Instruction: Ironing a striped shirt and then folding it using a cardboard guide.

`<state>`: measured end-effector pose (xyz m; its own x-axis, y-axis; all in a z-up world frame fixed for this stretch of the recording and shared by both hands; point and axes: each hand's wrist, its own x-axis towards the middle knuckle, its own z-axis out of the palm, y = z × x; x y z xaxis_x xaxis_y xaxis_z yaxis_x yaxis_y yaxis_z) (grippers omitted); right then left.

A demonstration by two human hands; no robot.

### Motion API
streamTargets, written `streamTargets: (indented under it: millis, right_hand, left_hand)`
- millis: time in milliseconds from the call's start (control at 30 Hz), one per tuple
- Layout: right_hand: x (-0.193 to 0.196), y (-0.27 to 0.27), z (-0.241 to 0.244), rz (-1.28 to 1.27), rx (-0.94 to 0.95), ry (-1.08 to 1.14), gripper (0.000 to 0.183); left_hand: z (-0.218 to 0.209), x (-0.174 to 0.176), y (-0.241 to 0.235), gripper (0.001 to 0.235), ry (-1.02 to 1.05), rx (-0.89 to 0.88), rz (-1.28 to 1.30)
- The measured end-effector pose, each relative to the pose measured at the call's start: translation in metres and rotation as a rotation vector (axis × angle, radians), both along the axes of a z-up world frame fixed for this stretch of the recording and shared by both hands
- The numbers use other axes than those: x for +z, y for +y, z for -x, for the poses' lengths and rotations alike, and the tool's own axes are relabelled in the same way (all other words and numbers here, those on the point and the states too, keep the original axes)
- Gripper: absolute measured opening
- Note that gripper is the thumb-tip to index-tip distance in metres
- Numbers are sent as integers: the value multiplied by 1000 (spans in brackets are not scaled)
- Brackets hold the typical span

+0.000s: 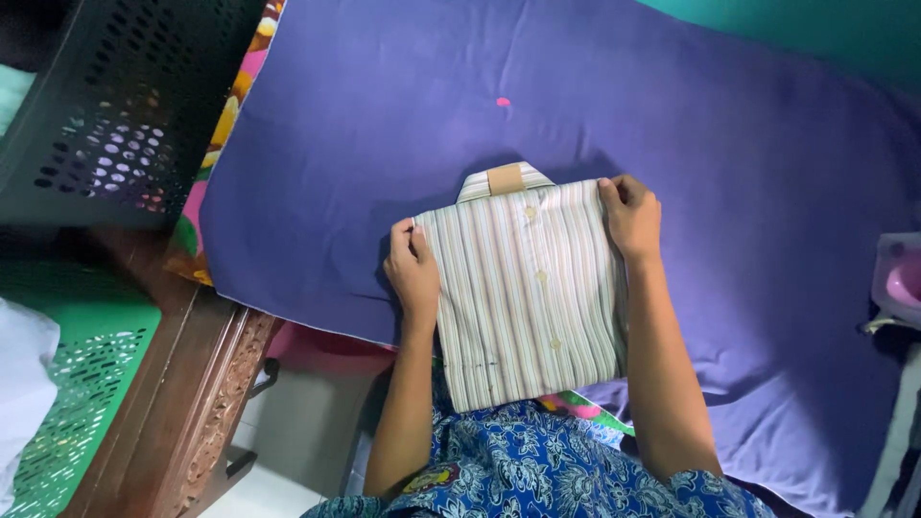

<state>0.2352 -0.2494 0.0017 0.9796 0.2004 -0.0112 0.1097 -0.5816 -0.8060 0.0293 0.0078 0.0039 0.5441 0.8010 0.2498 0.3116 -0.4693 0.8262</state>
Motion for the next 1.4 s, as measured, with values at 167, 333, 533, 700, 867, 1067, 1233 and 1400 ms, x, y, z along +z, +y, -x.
streamTargets:
  millis: [167, 333, 533, 700, 867, 1067, 1233, 1400]
  right_hand:
    - [24, 3, 7, 114, 47, -99, 36]
    - [23, 2, -3, 229, 193, -128, 45]
    - [28, 13, -21, 468, 229, 118, 44]
    - [26, 9, -36, 410, 251, 148, 46]
    - [82, -4, -49, 49, 224, 19, 33]
    - [288, -11, 25, -228, 195, -369, 30]
    - [214, -56, 64, -280, 233, -608, 17]
    - [69, -76, 104, -111, 75, -468, 29]
  left_hand:
    - [4, 39, 1, 36, 193, -77, -34]
    - [-2, 47, 11, 47, 422, -186, -107]
    - [-15, 41, 21, 52, 603, -291, 127]
    - [-19, 33, 42, 47, 585, -328, 158]
    - [-38, 63, 68, 27, 224, -484, 259]
    - [-29, 254, 24, 23, -283, -468, 8]
    - [-14, 187, 11, 30, -427, -531, -290]
    - [4, 60, -7, 28, -244, -468, -191]
